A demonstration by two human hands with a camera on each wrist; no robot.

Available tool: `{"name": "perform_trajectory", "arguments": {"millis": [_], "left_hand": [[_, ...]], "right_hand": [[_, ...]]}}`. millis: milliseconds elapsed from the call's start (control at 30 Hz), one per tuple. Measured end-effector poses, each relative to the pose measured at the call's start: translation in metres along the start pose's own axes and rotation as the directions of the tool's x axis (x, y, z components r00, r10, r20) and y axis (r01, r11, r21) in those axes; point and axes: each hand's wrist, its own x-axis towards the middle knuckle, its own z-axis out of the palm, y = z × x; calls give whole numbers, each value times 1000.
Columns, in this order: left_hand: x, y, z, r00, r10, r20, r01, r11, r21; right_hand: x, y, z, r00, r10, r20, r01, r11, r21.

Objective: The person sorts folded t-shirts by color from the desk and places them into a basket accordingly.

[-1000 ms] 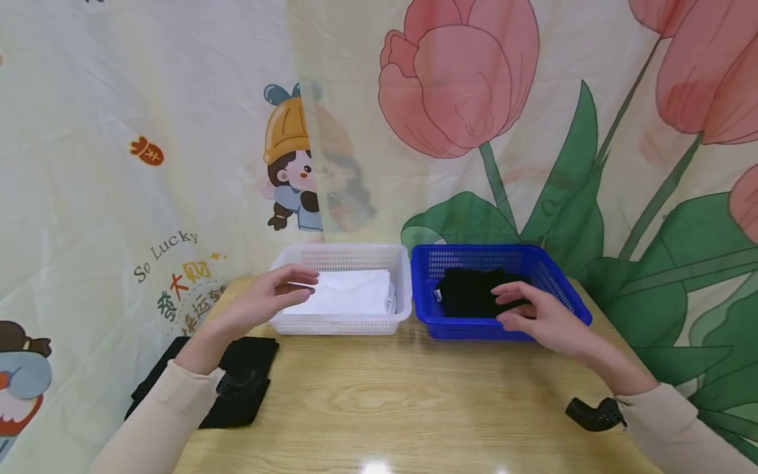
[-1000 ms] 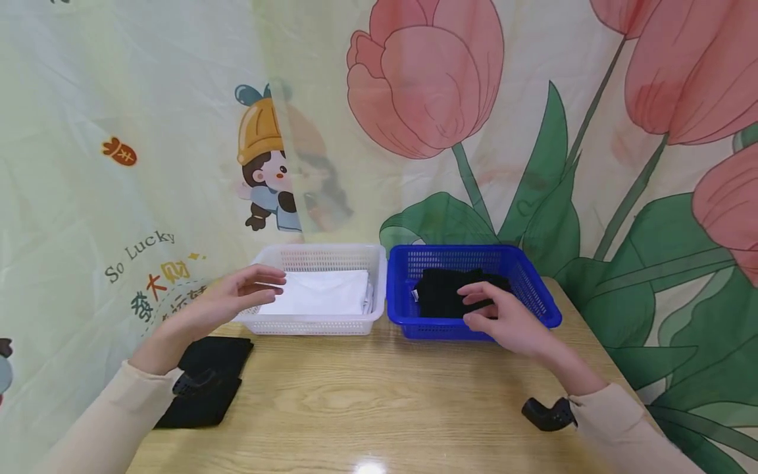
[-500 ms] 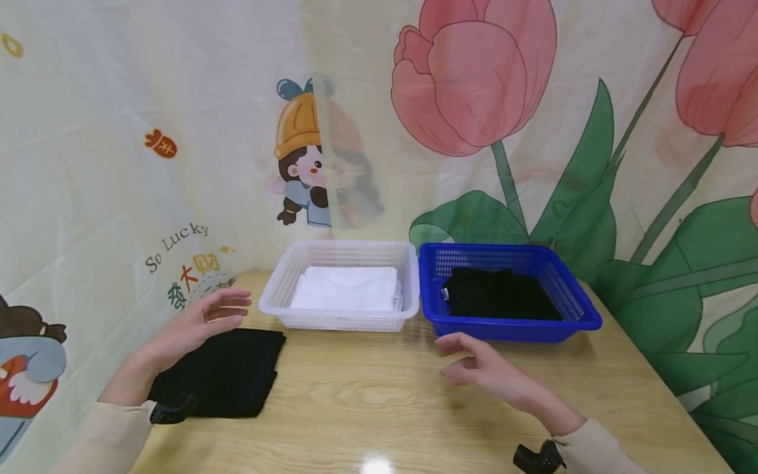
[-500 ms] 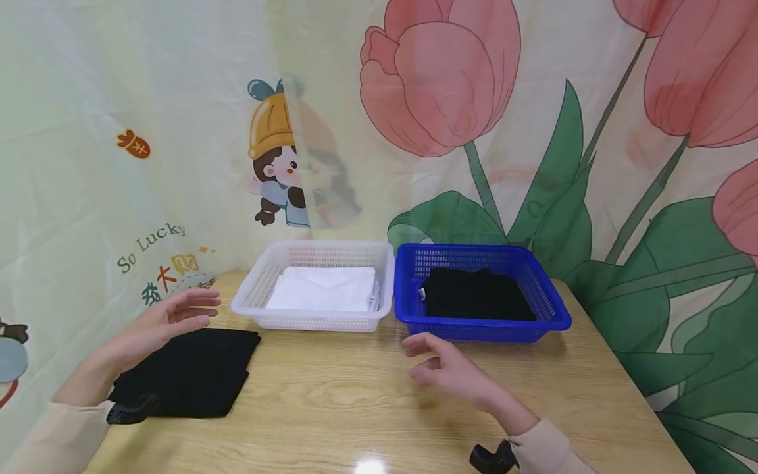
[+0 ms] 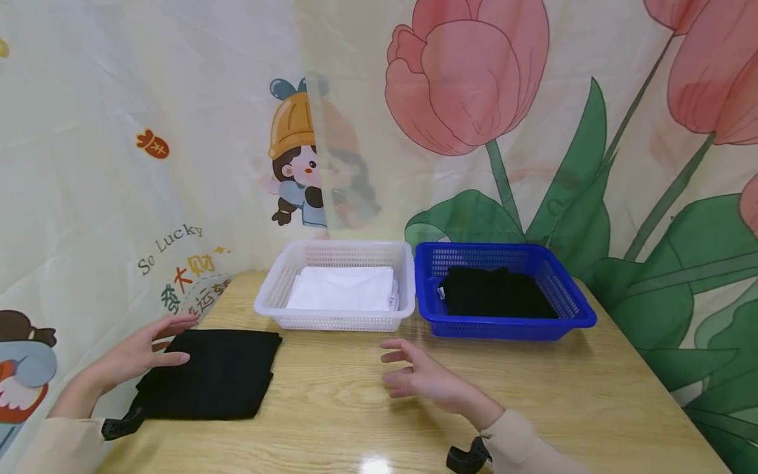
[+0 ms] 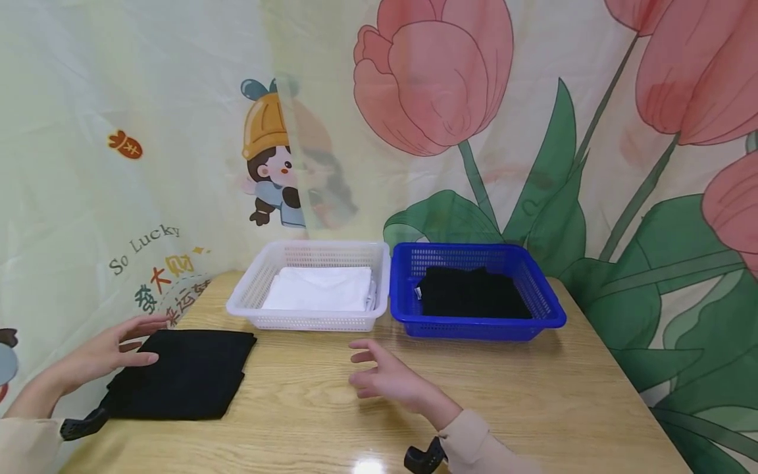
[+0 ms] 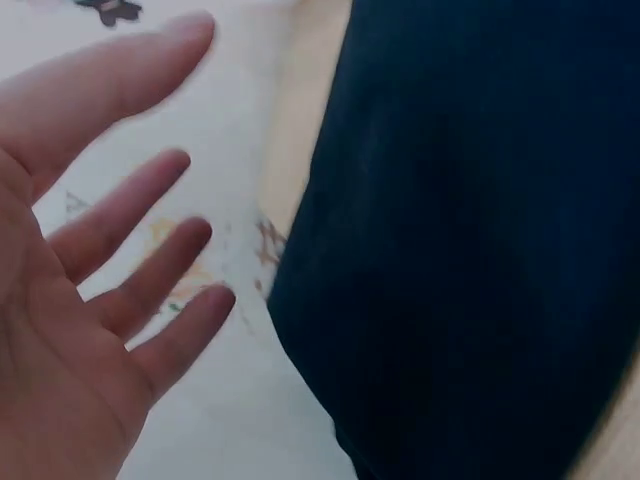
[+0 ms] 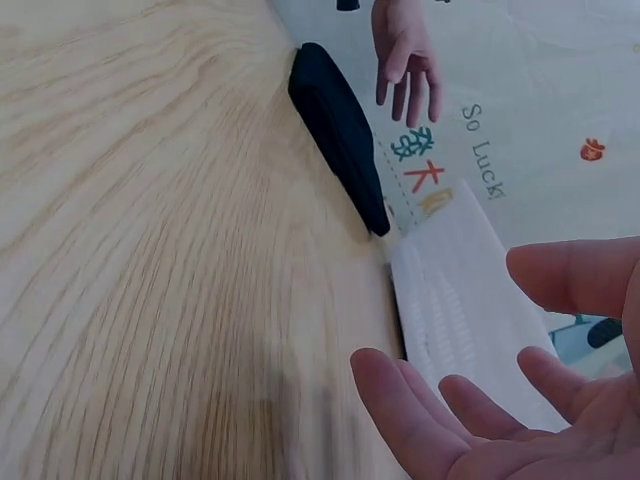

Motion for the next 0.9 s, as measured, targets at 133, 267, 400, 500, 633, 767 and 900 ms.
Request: {"name": "perform_trajectory", "arguments": {"millis": [133,267,400,500,633,767,900], "left_hand": [[-3,-17,5,998,-40,38,41,999,-34],[-4,-27,13,995,-80,61,83,996,-42],[2,-33,20,996,-79,34,80,997,-22],[7,-36,24,997,-77,16,76,997,20],[13,-36,28,997,-71,5,70,995,66],[18,-31,32,999,-45,-18,47,995,90],[22,-20,40,998,-66,-16,67,992,103]], "right_hand": [[12,1,13,1000,8,-9,-8,999,41],[21,3,25,1000,11,-20,-10,998,68],[30,6,34,999,30,-26,-28,996,80],[36,8,40,998,50,-25,-48,995,90],[42,11,47,997,67,-43,-62,993,97],[48,13,51,995,73,-64,-66,992,111],[53,16,57,994,75,-74,-64,987,151]]}}
